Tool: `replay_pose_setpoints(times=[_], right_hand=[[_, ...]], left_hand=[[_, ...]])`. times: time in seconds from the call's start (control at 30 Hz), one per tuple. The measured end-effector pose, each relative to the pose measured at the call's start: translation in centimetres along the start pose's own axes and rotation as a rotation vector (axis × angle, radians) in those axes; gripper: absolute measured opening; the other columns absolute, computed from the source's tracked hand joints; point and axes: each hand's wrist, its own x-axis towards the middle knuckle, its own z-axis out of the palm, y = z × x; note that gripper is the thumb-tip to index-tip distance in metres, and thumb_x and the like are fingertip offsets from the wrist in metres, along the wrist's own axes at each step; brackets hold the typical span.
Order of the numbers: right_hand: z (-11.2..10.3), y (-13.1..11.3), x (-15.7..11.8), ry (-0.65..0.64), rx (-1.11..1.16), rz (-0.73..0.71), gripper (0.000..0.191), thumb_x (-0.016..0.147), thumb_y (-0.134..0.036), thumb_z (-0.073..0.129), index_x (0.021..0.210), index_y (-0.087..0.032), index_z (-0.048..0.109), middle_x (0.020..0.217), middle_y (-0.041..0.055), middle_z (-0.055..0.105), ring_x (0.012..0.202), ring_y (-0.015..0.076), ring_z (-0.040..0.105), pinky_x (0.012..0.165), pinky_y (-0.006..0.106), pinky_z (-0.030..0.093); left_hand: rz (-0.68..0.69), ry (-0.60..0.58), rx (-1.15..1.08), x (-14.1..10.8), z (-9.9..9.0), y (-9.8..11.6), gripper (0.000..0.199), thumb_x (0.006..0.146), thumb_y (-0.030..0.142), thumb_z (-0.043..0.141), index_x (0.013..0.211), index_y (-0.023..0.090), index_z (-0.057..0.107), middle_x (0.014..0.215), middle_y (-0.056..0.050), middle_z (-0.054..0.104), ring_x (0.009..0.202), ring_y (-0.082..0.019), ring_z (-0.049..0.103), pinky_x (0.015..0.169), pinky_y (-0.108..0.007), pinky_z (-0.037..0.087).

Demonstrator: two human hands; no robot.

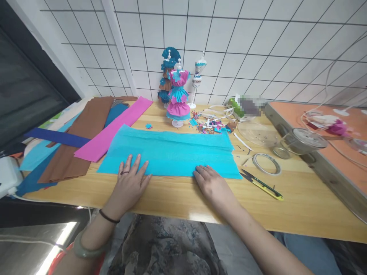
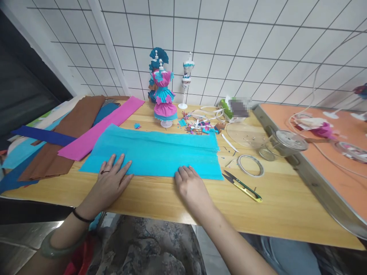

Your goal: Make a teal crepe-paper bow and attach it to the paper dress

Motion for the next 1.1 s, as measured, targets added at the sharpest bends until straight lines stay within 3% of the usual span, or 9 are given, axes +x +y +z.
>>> replay_pose_setpoints(times=[0.07, 0.2, 0.3, 0.43, 0.57, 0.7, 0.83, 0.97, 1.1], right_hand=[[-0.4, 0.4, 0.3, -0.008, -0.017, -0.027, 0.019, 0.084, -0.011, 0.048, 0.095, -0.01, 0.064, 0.107, 0.016, 0.063, 0.096, 0.027, 0.059, 0.089, 0.039, 0.044], [-0.7, 0.3, 0.7, 0.028, -0.001, 0.02, 0.02, 0.088, -0.015, 0.043, 0.084, -0.014, 0.062, 0.092, 0.0114, 0.066, 0.081, 0.022, 0.06, 0.072, 0.031, 0.046], [-0.5, 0.4, 0.7, 0.055, 0.023, 0.047, 0.022, 0.09, -0.019, 0.041, 0.082, -0.015, 0.061, 0.087, 0.0095, 0.065, 0.077, 0.0194, 0.059, 0.067, 0.029, 0.043], [-0.2, 0.8, 0.8, 0.075, 0.054, 0.089, 0.021, 0.09, -0.021, 0.042, 0.083, -0.017, 0.061, 0.077, 0.0058, 0.064, 0.07, 0.0173, 0.058, 0.063, 0.028, 0.039], [0.1, 1.1, 1.0, 0.172, 0.112, 0.064, 0.023, 0.091, -0.025, 0.041, 0.084, -0.016, 0.061, 0.083, 0.0069, 0.066, 0.081, 0.0183, 0.057, 0.079, 0.033, 0.038], [0.5, 1.3, 0.6, 0.212, 0.142, -0.001, 0.016, 0.089, -0.025, 0.047, 0.093, -0.017, 0.06, 0.104, 0.0069, 0.064, 0.104, 0.0219, 0.052, 0.093, 0.039, 0.033], [1.1, 1.4, -0.1, 0.2, 0.113, -0.033, 0.014, 0.088, -0.019, 0.047, 0.092, -0.016, 0.06, 0.108, 0.0077, 0.064, 0.105, 0.0222, 0.053, 0.095, 0.04, 0.033], [1.1, 1.3, -0.3, 0.161, 0.096, -0.019, 0.017, 0.089, -0.019, 0.044, 0.092, -0.014, 0.06, 0.106, 0.0105, 0.065, 0.102, 0.0225, 0.056, 0.094, 0.041, 0.035], [0.4, 0.9, 0.0, 0.09, 0.068, 0.008, 0.017, 0.089, -0.017, 0.042, 0.093, -0.016, 0.059, 0.119, 0.0097, 0.059, 0.117, 0.0272, 0.045, 0.098, 0.048, 0.029]], left_hand=[[0.069, 0.022, -0.037, 0.5, -0.6, 0.7, 0.04, 0.088, 0.034, 0.036, 0.12, 0.016, 0.054, 0.139, -0.012, 0.037, 0.132, -0.034, 0.021, 0.103, -0.055, 0.022], [0.357, 0.018, -0.203, 1.7, -1.1, 2.8, 0.037, 0.089, 0.02, 0.034, 0.122, 0.016, 0.05, 0.127, -0.008, 0.052, 0.126, -0.023, 0.037, 0.104, -0.042, 0.03], [0.438, 0.006, -0.246, 2.6, -1.0, 4.3, 0.035, 0.087, 0.014, 0.036, 0.121, 0.014, 0.049, 0.121, -0.009, 0.057, 0.118, -0.02, 0.045, 0.099, -0.037, 0.036], [0.419, -0.041, -0.255, 3.5, -1.2, 5.2, 0.022, 0.087, 0.013, 0.04, 0.102, 0.014, 0.055, 0.1, -0.008, 0.063, 0.1, -0.02, 0.055, 0.086, -0.036, 0.044], [0.367, -0.076, -0.247, 3.6, -1.7, 5.1, 0.011, 0.085, 0.014, 0.045, 0.081, 0.016, 0.054, 0.082, -0.005, 0.061, 0.083, -0.018, 0.057, 0.076, -0.034, 0.046], [0.398, 0.0, -0.247, 3.2, -1.1, 5.0, 0.011, 0.085, 0.013, 0.046, 0.088, 0.015, 0.056, 0.093, -0.007, 0.062, 0.096, -0.021, 0.056, 0.085, -0.037, 0.044], [0.46, 0.112, -0.247, 2.7, -0.2, 5.0, 0.014, 0.085, 0.013, 0.046, 0.093, 0.012, 0.058, 0.109, -0.01, 0.061, 0.11, -0.024, 0.051, 0.093, -0.04, 0.041], [0.495, 0.088, -0.222, 2.6, -0.1, 5.0, 0.016, 0.086, 0.012, 0.044, 0.092, 0.01, 0.058, 0.109, -0.011, 0.062, 0.109, -0.023, 0.052, 0.096, -0.039, 0.041], [0.491, 0.023, -0.177, 2.8, -0.5, 5.0, 0.019, 0.088, 0.013, 0.038, 0.093, 0.012, 0.057, 0.119, -0.012, 0.057, 0.12, -0.024, 0.043, 0.102, -0.045, 0.033]])
